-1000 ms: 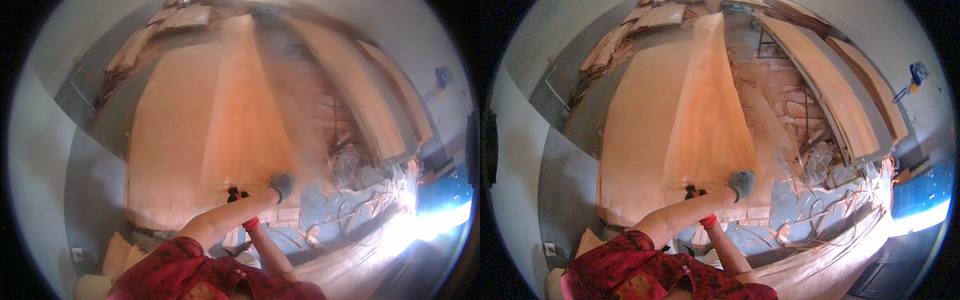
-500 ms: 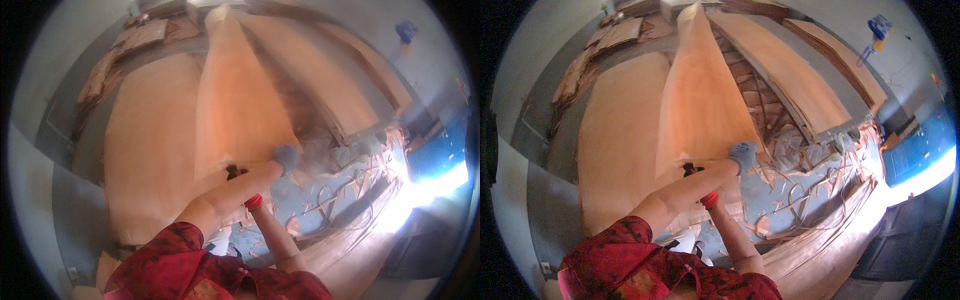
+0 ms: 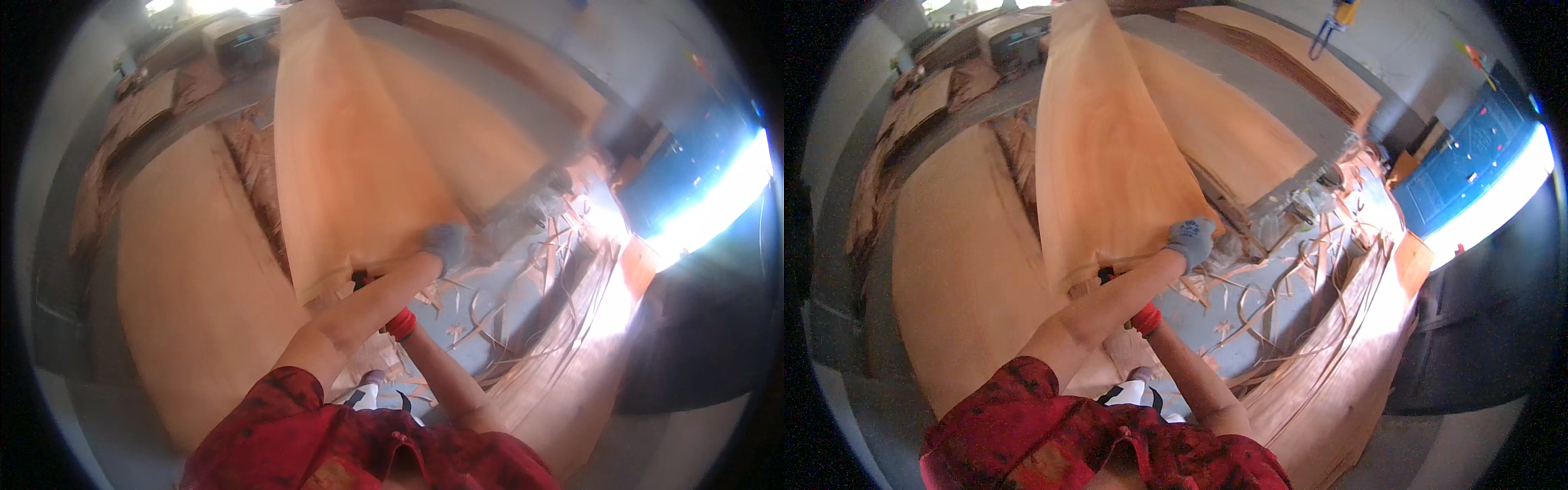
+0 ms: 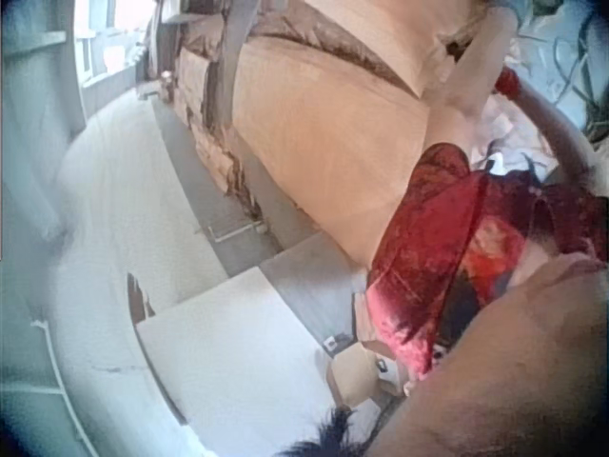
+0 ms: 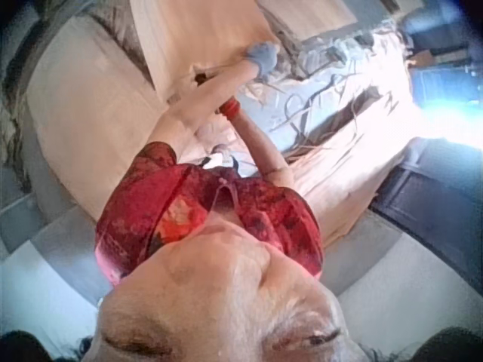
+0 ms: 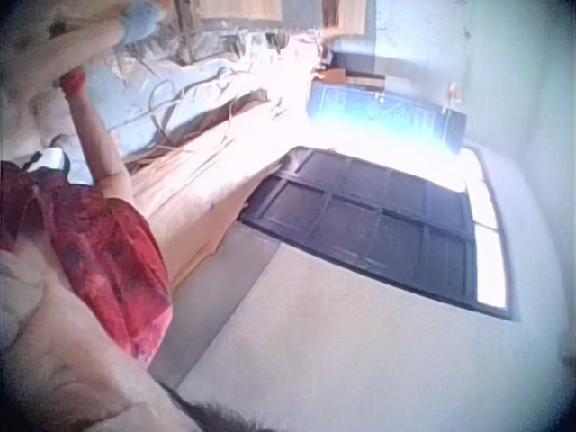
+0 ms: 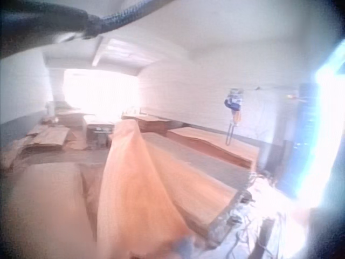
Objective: The person applies adhesive to wood veneer sheets, places them on a panel, and uses a block to press them down, then trims the edges with a knife.
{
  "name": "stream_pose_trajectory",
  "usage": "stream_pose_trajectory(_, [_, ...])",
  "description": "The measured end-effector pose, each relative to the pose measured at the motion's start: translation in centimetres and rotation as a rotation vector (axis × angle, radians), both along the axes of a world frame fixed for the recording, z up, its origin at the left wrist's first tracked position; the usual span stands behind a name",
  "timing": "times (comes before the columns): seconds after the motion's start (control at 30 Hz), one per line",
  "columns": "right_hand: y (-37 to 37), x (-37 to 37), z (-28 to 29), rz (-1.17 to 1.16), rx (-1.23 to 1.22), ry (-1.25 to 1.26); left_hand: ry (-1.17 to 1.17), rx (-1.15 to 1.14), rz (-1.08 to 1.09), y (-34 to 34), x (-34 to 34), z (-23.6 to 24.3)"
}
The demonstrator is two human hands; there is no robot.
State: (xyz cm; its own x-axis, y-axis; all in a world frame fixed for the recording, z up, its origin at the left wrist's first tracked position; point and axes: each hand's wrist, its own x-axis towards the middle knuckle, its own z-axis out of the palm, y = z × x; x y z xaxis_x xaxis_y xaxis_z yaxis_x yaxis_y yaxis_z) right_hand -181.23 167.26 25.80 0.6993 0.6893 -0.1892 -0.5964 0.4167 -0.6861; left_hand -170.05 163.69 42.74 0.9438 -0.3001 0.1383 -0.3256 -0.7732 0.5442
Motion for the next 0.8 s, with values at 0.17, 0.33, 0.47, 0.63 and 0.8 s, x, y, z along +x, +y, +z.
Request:
stream_pose_trajectory(0.17, [-9.7,5.1,-3.7,-0.072,-0.034,-0.012,-0.059,-0.033,-0.054,-8.7,4.4,-0.2])
stream_pose_trajectory(0.33, [-18.5,10.9,-3.2,-0.159,-0.147,-0.226,0.036,-0.012,-0.062,-16.5,10.3,-1.1])
stream_pose_trajectory(0.47, [-31.3,16.1,-4.0,-0.132,-0.231,-0.387,0.043,-0.043,-0.128,-27.9,13.7,0.1])
stream_pose_trajectory(0.63, [-39.9,24.0,0.3,0.082,-0.499,-0.825,-0.041,-0.116,0.046,-36.1,23.9,-4.7])
stream_pose_trajectory(0.8, [-52.2,29.3,-3.6,0.041,-0.519,-0.534,0.028,-0.171,0.05,-46.8,29.4,-4.5])
